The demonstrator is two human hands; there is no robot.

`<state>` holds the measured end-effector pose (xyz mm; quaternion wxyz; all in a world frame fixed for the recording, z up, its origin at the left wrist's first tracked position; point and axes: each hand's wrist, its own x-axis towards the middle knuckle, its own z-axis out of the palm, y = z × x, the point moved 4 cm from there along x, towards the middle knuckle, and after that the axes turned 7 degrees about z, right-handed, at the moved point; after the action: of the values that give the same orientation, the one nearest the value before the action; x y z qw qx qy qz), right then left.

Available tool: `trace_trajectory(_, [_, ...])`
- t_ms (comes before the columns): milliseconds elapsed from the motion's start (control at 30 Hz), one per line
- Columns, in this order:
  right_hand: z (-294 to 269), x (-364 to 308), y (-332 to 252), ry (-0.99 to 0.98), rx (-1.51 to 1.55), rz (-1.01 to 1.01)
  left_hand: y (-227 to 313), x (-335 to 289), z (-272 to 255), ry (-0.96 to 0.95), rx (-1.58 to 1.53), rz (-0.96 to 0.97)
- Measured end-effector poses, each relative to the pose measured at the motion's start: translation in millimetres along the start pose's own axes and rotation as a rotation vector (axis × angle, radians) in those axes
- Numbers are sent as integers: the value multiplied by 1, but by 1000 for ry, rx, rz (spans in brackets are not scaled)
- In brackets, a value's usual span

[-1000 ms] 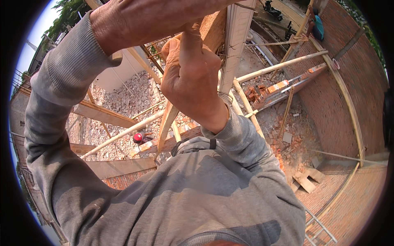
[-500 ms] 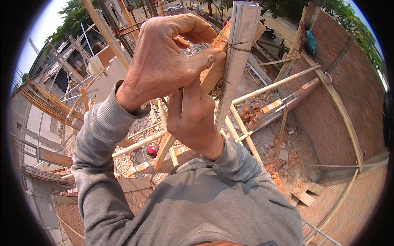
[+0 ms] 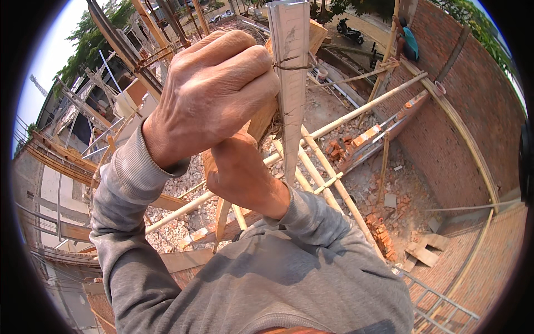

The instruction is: The person is assembling a bamboo scaffolding structure. They tie bamboo poles together using wire, secure a wooden plank to the frame, and use pliers to tighten the connections.

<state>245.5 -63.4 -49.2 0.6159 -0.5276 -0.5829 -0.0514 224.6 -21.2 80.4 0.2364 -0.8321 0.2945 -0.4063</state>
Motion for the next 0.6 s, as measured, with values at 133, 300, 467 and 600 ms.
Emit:
trace_trajectory(133, [-29,-8,-1,55,-54,-64,2,2,2,-20,60,109])
trace_trajectory(300, [-91,-11,17,476,-48,-34,-4,-1,6,6,-113,-112])
trace_trajectory(467, [-112,11,59,513,177,123,-14,-10,11,33,-345,-384])
trace_trajectory(600, [-112,13,68,512,338,181,-28,-28,19,54,-874,-809])
